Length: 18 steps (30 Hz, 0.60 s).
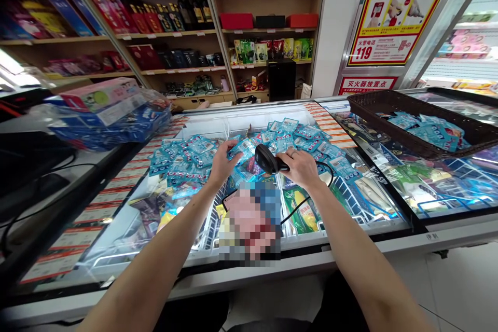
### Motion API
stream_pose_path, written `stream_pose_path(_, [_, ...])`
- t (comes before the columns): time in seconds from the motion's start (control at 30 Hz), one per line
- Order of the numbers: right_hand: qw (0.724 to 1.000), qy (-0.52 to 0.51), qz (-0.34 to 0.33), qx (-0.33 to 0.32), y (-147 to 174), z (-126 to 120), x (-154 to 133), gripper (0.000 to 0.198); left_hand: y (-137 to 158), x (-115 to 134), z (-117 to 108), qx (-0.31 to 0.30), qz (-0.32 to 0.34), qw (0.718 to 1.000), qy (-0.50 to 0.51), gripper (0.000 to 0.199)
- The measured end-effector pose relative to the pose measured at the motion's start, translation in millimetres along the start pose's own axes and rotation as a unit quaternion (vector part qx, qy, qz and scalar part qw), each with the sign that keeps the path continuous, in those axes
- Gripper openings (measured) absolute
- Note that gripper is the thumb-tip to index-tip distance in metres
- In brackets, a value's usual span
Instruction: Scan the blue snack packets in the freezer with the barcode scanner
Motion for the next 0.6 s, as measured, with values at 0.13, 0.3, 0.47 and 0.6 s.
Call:
stream_pose_path(0.13, [1.0, -0.004, 0.005, 0.0, 0, 0, -1, 0.03, -2, 0, -2, -0.023, 0.006, 1.0, -0.016, 0.026])
stream_pose_path(0.3, [1.0, -0.01, 0.015, -0.008, 1, 0, -3, 0.03, -5, 2, -2, -0.051, 0.036, 0.998, -0.021, 0.03])
stream_pose_path(0.47, [0.999, -0.008, 0.031, -0.015, 1, 2, -8, 0.032, -6, -1, -1, -0.074, 0.061, 0.995, -0.018, 0.035])
stream_pose_path(0.6, [0.999, 0.0, 0.034, -0.018, 0, 3, -11, 0.032, -7, -2, -1, -0.076, 0.064, 0.995, -0.014, 0.034])
Point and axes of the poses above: each hand's wrist, its own y-axis away from the middle knuckle, its own z-axis out of the palm, x = y × z, the point moved 1 cm from there along -y, towards the middle knuckle, and after that the axes turned 5 degrees about z, right-handed, at the moved point
